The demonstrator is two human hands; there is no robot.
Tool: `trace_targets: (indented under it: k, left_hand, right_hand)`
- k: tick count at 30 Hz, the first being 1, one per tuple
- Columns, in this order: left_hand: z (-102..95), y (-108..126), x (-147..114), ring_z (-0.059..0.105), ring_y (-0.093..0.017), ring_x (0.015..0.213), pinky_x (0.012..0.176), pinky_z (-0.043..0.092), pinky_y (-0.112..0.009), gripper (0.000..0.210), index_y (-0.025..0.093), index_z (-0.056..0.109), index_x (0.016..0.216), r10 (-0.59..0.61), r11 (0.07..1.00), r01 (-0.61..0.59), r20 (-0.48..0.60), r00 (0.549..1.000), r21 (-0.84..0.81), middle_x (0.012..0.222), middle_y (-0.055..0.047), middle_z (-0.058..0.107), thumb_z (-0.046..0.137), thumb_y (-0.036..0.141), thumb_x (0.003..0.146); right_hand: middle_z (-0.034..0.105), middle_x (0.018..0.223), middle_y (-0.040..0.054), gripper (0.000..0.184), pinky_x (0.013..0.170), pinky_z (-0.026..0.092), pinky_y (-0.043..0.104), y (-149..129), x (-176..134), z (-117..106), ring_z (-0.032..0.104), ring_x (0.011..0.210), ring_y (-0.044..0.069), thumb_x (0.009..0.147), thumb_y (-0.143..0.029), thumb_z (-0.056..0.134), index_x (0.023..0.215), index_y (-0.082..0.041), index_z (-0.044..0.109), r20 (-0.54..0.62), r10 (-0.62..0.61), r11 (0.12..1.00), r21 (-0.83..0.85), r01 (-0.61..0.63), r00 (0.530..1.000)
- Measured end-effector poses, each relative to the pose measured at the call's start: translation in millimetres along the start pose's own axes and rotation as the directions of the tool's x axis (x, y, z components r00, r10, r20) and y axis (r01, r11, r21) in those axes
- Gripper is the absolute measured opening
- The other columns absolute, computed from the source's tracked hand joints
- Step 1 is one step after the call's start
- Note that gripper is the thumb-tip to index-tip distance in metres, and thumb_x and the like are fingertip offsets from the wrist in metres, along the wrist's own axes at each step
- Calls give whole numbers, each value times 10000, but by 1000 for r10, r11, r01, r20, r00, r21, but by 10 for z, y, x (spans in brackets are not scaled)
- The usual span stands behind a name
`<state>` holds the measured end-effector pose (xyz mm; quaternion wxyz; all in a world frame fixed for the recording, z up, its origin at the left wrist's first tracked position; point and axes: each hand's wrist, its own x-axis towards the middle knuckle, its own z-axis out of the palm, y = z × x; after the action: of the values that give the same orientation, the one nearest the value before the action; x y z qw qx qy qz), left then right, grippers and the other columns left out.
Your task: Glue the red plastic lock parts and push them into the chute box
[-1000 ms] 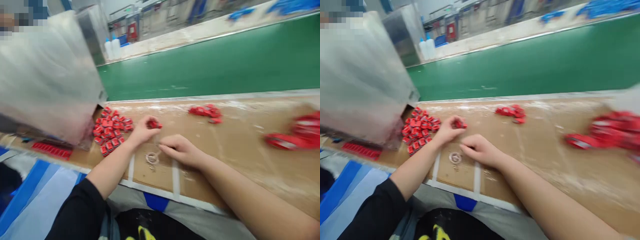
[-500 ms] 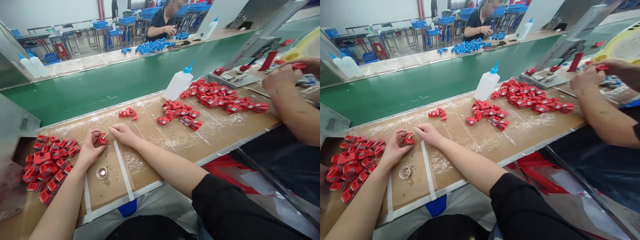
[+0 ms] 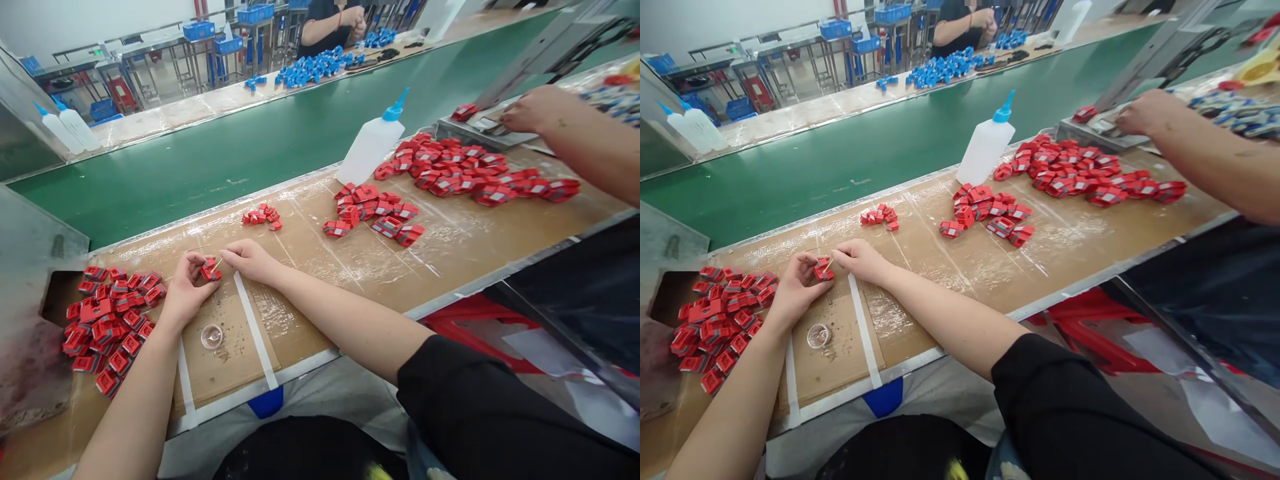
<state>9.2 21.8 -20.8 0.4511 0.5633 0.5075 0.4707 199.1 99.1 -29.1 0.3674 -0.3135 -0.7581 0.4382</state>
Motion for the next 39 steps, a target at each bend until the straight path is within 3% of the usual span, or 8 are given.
trace_targets:
  k: [13,16,18,22,25,29,32,39]
  left_hand:
    - [-13,31,24,630,-230,1275,1169,452,-446,497,229,488,1064,26,1000,-26,-20,999,10,1308,-85,653,845,208,718]
    - [-16,35,29,640,-234,1259,1155,470,-446,562,235,493,1143,44,999,-43,-51,998,21,1303,-93,658,849,217,708]
    - [-19,37,32,645,-240,1254,1151,478,-453,618,240,501,1221,58,998,-55,-77,995,38,1309,-97,659,850,216,711]
    - [-31,29,43,666,-250,1229,1142,495,-478,674,256,518,1329,62,996,-52,-146,987,71,1345,-98,645,851,249,744]
    - [-48,16,50,656,-276,1260,1147,496,-492,730,244,542,1377,16,999,-7,-192,981,49,1391,-119,629,873,273,727]
    - [-65,6,49,684,-292,1225,1155,484,-512,715,210,597,1361,-62,998,65,-180,982,16,1341,-127,680,889,302,715]
    - [-66,3,44,709,-289,1171,1143,488,-519,661,179,623,1320,-68,998,67,-146,987,-11,1232,-121,731,879,345,733]
    - [-38,-60,22,722,-246,1133,1025,565,-411,666,251,525,1358,8,991,-17,-69,998,-132,1263,-93,697,831,410,788]
  right_hand:
    - [266,576,-47,429,606,219,292,-147,-37,-73,300,576,103,950,-330,457,591,-211,253,-104,-195,975,-124,182,975]
    - [309,574,-38,450,611,261,290,-301,-147,-64,336,570,113,986,-337,441,591,-214,264,103,-380,918,-77,388,919]
    - [391,576,-29,459,618,289,286,-383,-238,5,376,572,116,1009,-335,452,590,-208,314,321,-478,859,-24,511,818]
    - [603,666,6,482,601,276,303,-470,-347,183,441,584,126,1044,-392,494,607,-192,484,559,-424,792,-153,591,713]
    - [685,805,33,466,614,300,301,-475,-269,123,543,679,149,1040,-507,534,713,-190,633,528,-296,768,-364,527,796]
    - [670,1126,107,293,837,408,312,-325,68,-306,595,1004,221,1042,-422,567,1129,-185,716,5,-115,711,-698,86,993]
    - [597,1269,173,275,994,380,399,-119,344,-622,510,1158,302,996,-320,626,1184,-140,716,-141,1,585,-803,-115,990]
    - [645,1197,154,203,1028,364,415,89,447,-695,485,1140,295,993,-212,577,1052,-134,755,-27,25,548,-836,-36,999]
